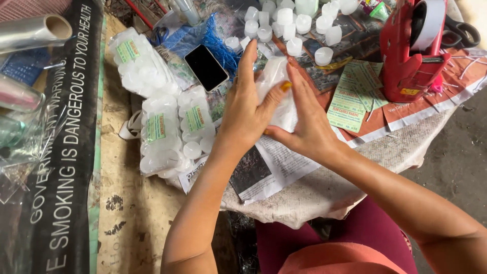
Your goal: The person places small white candles into a plastic bag and then secures the top of the bag with tape.
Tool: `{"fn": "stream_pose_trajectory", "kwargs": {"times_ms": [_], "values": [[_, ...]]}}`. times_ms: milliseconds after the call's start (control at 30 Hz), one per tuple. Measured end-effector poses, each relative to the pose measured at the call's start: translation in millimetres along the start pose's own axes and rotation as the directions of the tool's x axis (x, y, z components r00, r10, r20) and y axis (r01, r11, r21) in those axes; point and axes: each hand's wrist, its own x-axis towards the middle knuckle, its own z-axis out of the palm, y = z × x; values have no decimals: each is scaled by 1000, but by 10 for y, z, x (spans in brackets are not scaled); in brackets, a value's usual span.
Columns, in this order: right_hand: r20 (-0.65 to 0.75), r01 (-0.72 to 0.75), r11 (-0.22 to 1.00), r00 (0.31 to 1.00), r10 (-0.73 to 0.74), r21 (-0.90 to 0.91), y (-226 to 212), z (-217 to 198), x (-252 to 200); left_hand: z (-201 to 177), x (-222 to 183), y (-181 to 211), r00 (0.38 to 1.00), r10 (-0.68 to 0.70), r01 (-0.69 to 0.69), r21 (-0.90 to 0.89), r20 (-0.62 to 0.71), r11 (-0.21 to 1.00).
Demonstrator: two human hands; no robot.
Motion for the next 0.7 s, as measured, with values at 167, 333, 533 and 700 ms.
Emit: {"fn": "stream_pose_trajectory", "kwargs": {"times_ms": [167, 333, 533, 700], "values": [[-112, -19, 926, 991, 66, 377, 105, 64, 38, -337, -141, 375, 968, -70, 50, 87, 243, 995], [93, -264, 919, 965, 247, 292, 156, -121, 16, -432, 232, 218, 906, 0, -160, 343, 423, 925], [22, -27, 998, 999, 29, -61, 403, -1028, -94, -392, 436, -41, 906, 112, -274, 363, 408, 890], [-384, -58, 914, 917, -111, -402, 1205, -2013, -415, -104, 353, -128, 920, 252, -376, 492, 300, 785]]}}
